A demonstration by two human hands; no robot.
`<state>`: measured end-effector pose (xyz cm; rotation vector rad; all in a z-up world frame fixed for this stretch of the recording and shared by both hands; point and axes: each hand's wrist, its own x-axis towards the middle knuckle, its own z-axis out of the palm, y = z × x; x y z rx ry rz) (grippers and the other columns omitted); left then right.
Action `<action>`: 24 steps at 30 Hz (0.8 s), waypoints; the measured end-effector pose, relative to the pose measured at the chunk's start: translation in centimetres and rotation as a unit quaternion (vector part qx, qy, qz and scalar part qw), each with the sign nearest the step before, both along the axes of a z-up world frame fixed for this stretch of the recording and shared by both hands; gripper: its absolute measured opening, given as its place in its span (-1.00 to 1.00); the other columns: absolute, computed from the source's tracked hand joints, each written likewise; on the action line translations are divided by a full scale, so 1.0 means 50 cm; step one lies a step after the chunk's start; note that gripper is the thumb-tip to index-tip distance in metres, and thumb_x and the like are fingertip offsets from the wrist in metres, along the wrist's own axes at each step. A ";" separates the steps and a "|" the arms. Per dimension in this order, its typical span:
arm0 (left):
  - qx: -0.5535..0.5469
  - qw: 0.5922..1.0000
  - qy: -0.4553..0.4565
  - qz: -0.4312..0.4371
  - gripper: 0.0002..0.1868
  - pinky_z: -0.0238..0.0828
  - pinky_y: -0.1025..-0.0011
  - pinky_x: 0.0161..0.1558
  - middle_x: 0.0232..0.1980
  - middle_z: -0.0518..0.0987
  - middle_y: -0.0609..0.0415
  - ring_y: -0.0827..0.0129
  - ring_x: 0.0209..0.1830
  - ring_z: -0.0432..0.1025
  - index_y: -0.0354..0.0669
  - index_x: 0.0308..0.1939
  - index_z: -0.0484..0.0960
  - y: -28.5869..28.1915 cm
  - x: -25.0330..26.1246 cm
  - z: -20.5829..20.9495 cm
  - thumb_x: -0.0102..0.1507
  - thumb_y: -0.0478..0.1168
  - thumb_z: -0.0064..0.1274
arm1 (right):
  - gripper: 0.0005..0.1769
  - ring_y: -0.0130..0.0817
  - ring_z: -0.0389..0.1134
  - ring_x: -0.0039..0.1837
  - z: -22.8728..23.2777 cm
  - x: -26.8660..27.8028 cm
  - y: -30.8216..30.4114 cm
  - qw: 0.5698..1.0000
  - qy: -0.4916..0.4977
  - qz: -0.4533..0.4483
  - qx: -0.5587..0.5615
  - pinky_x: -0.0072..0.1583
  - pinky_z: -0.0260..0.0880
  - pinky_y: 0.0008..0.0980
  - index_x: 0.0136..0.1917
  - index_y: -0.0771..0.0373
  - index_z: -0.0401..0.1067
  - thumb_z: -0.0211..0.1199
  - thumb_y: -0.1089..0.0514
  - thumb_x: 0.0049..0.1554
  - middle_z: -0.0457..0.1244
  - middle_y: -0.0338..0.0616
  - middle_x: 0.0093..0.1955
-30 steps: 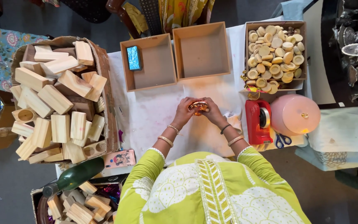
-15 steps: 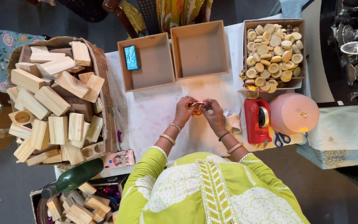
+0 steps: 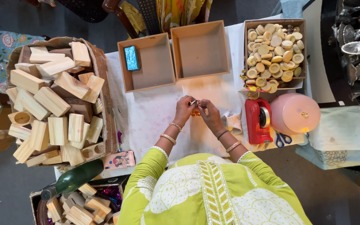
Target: Wrapping wooden blocks in aluminum foil and purple decorative paper.
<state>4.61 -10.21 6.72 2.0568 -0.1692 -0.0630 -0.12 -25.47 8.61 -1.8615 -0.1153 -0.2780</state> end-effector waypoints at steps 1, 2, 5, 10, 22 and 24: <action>0.000 1.000 0.001 0.000 -0.90 0.41 0.26 -0.13 -0.28 0.60 0.03 0.17 -0.22 0.44 -0.23 -0.32 0.65 0.000 -0.003 0.007 0.21 -0.28 0.23 | -0.67 -0.30 0.46 0.05 0.003 0.001 -0.002 1.000 0.001 0.000 0.000 0.10 0.51 -0.35 0.16 0.33 0.33 0.32 0.41 0.14 0.37 -0.08 0.04; -0.025 1.000 0.013 0.004 -0.92 0.44 0.30 -0.14 -0.24 0.60 0.05 0.23 -0.23 0.46 -0.23 -0.25 0.66 0.000 -0.006 0.014 0.22 -0.29 0.20 | -0.69 -0.27 0.46 0.03 0.005 0.002 -0.005 0.999 0.005 0.006 -0.034 0.09 0.51 -0.34 0.14 0.31 0.34 0.32 0.41 0.14 0.37 -0.07 0.02; -0.076 0.996 0.032 0.035 -0.85 0.47 0.39 -0.17 -0.20 0.59 0.10 0.36 -0.28 0.47 -0.23 -0.14 0.64 -0.003 -0.029 0.040 0.22 -0.32 0.19 | -0.69 -0.21 0.45 -0.01 0.026 0.005 -0.005 0.996 0.022 0.010 -0.080 0.07 0.50 -0.32 0.13 0.29 0.37 0.33 0.40 0.14 0.36 -0.05 0.00; -0.120 0.984 0.047 0.123 -0.71 0.48 0.48 -0.24 -0.25 0.53 0.11 0.46 -0.34 0.44 -0.28 -0.10 0.54 -0.005 -0.078 0.029 0.16 -0.38 0.28 | -0.65 -0.22 0.46 0.02 0.043 0.012 -0.001 0.996 0.041 0.012 -0.078 0.07 0.51 -0.33 0.14 0.26 0.36 0.35 0.39 0.10 0.35 -0.06 -0.01; -0.027 0.992 -0.069 0.102 -0.87 0.51 0.34 -0.22 -0.19 0.58 -0.04 0.20 -0.29 0.51 -0.27 -0.14 0.59 -0.020 -0.081 0.038 0.24 -0.41 0.17 | -0.58 -0.33 0.45 -0.01 0.018 0.019 -0.005 0.996 0.066 0.030 -0.055 0.08 0.52 -0.38 0.20 0.26 0.32 0.30 0.44 0.09 0.35 -0.12 0.00; 0.020 0.990 -0.122 0.062 -0.84 0.50 0.28 -0.15 -0.19 0.58 -0.06 0.10 -0.21 0.50 -0.25 -0.11 0.59 -0.019 -0.082 0.041 0.23 -0.42 0.16 | -0.55 -0.34 0.44 -0.02 0.017 0.018 -0.005 0.995 0.073 0.031 -0.054 0.07 0.52 -0.38 0.22 0.26 0.31 0.31 0.44 0.09 0.35 -0.12 0.00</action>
